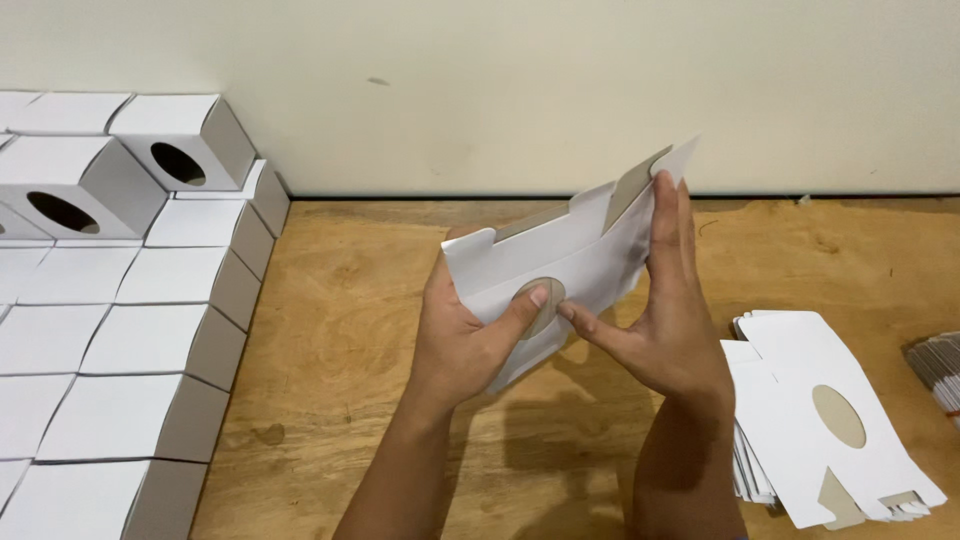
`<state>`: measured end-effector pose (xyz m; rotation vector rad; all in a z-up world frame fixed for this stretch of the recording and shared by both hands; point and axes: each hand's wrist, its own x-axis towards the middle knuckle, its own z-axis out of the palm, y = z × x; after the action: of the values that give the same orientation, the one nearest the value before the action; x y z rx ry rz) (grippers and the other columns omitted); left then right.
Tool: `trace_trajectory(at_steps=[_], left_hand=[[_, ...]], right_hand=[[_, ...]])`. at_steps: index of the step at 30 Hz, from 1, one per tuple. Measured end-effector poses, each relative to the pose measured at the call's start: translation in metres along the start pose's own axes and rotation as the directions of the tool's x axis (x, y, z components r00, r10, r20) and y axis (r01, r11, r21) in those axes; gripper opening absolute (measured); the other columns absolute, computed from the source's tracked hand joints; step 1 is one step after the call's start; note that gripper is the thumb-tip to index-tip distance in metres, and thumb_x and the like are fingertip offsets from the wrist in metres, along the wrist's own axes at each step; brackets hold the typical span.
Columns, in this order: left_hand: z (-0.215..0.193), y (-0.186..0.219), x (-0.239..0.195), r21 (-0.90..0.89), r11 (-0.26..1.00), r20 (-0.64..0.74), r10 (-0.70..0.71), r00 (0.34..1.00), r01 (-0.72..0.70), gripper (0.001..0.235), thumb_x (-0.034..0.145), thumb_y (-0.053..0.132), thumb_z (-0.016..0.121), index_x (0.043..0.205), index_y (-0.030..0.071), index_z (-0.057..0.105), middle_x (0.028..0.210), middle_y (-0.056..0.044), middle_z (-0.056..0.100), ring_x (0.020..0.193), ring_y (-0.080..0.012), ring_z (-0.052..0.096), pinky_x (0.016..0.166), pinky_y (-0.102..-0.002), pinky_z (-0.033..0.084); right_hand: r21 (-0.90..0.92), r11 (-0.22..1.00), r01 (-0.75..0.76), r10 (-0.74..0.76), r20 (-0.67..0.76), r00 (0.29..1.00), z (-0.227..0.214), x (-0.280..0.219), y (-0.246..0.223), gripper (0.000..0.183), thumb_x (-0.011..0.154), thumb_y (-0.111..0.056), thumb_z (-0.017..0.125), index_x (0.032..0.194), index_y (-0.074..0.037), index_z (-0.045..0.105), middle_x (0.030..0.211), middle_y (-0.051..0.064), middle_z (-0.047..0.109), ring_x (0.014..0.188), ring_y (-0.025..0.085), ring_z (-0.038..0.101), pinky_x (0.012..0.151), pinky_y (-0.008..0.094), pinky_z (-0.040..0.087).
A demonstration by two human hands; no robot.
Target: The person assembles small white cardboard boxes by folding flat sheets along pre-cut lines and tucking tabs into slots. They repeatedly pick up a flat sheet, fold it into a box shape, and place the finished box onto a growing stack on the table.
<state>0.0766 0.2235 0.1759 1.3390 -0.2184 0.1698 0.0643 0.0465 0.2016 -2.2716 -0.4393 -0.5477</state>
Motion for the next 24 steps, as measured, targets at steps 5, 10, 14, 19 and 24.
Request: trace_trajectory(at_steps=[5,10,14,19,24], left_hand=[[-0.002,0.017,-0.003,-0.084,0.981,0.065,-0.17,0.983,0.176,0.059,0.068,0.018,0.076,0.119,0.012,0.047,0.104,-0.001,0.064,0.092,-0.0114,0.063,0.08,-0.026,0.054],[-0.015,0.031,-0.007,0.01,0.998,0.244,-0.063,0.968,0.062,0.047,0.074,0.021,0.07,0.115,0.016,0.048,0.102,0.002,0.054,0.084,-0.0095,0.054,0.067,-0.022,0.048],[-0.013,0.038,-0.013,0.12,0.99,0.238,0.036,0.971,-0.067,0.039,0.077,0.028,0.065,0.111,0.017,0.052,0.11,0.006,0.057,0.1,-0.0104,0.056,0.085,-0.024,0.042],[0.004,0.023,-0.019,0.17,0.985,0.048,0.028,0.998,-0.036,0.038,0.074,0.013,0.059,0.111,0.013,0.049,0.088,0.0,0.061,0.068,-0.0105,0.055,0.061,-0.023,0.044],[0.011,0.012,-0.022,0.089,0.959,-0.104,0.276,0.956,-0.267,0.064,0.074,-0.001,0.052,0.132,0.011,0.027,0.128,-0.013,0.054,0.113,-0.025,0.061,0.086,-0.032,0.052]], right_hand=[[0.03,0.998,0.056,-0.054,-0.051,0.997,0.003,-0.003,0.0,0.112,0.072,-0.026,0.08,0.151,-0.016,0.001,0.156,0.018,-0.002,0.152,0.028,0.007,0.113,0.046,0.037],[0.271,0.958,0.098,-0.118,0.058,0.991,0.004,-0.005,-0.004,0.121,0.068,-0.002,0.079,0.15,-0.025,-0.007,0.164,0.013,-0.008,0.157,0.026,0.0,0.124,0.045,0.02],[0.266,0.96,0.088,-0.103,0.042,0.994,0.005,-0.01,-0.012,0.116,0.072,-0.002,0.074,0.149,-0.032,-0.008,0.166,0.019,0.0,0.156,0.034,0.014,0.126,0.046,0.022],[0.165,0.986,-0.031,0.036,-0.027,0.999,0.006,-0.016,-0.024,0.111,0.079,-0.013,0.074,0.151,-0.027,-0.009,0.165,0.007,-0.011,0.162,0.029,-0.007,0.128,0.051,0.021],[0.393,0.918,0.052,-0.034,-0.052,0.998,0.01,-0.034,-0.025,0.112,0.086,0.02,0.06,0.15,-0.043,-0.007,0.181,0.019,0.007,0.164,0.036,0.027,0.131,0.046,0.035]])
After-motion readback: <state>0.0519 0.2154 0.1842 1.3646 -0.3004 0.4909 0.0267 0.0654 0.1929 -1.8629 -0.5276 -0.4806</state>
